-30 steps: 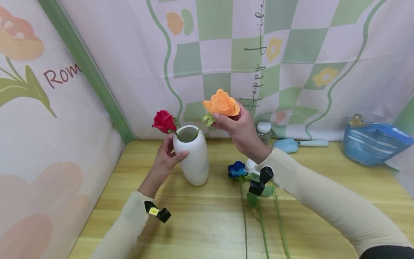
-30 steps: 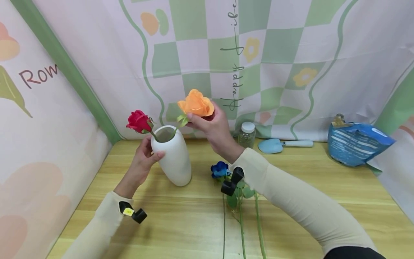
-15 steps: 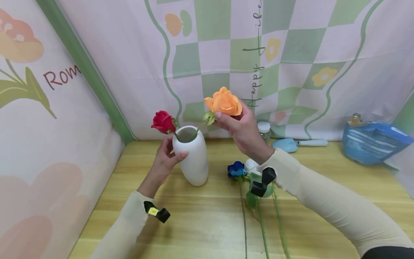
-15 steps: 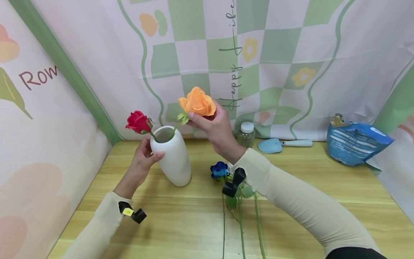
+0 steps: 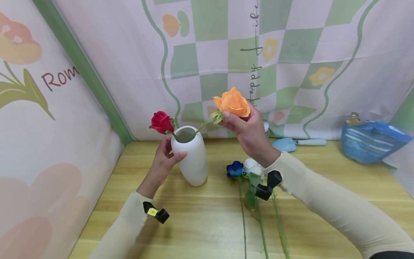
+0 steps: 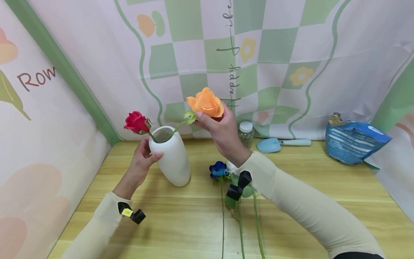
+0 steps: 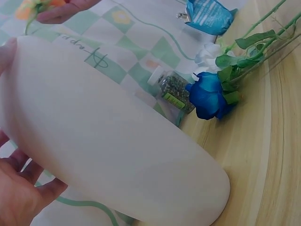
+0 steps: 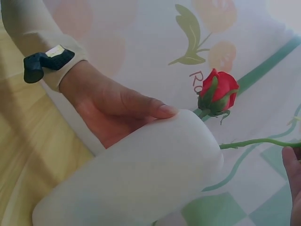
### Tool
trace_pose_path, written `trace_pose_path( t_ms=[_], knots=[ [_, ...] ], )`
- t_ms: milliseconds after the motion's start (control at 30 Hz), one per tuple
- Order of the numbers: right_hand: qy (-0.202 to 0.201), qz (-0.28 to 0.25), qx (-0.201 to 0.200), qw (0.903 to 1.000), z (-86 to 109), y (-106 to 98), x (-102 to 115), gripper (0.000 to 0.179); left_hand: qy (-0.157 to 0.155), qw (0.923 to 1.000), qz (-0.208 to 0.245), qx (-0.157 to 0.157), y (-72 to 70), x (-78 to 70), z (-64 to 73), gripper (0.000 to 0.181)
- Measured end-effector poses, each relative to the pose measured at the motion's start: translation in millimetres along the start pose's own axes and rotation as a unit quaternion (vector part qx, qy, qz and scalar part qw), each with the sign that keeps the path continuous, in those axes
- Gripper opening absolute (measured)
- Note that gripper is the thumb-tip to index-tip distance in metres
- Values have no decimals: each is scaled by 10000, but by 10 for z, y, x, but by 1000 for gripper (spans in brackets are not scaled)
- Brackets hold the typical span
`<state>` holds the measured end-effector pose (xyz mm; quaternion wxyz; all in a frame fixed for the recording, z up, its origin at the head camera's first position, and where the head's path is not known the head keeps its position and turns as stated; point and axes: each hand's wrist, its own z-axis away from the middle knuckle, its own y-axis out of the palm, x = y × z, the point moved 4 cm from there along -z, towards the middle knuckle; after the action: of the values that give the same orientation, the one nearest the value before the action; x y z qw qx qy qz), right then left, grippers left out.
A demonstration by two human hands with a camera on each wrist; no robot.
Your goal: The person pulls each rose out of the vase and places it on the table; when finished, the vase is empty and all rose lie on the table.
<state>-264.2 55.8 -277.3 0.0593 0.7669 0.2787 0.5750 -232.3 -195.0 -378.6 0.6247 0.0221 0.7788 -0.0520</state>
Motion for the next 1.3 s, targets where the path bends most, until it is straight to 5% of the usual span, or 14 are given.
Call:
trace_pose_path(
  t_ms=[400, 867, 1300],
  knots=[
    [-361, -628, -423, 9965, 129, -149, 84, 58, -30, 9999, 23, -97, 5, 14, 1, 60],
    [5, -1793, -799, 9805, 177, -367, 43, 48, -67, 9998, -58, -179, 6, 30, 0, 58],
    [105, -2355, -1157, 9649, 256, -504, 44, 48, -157, 9995, -89, -241, 6, 47, -2, 57]
  ],
)
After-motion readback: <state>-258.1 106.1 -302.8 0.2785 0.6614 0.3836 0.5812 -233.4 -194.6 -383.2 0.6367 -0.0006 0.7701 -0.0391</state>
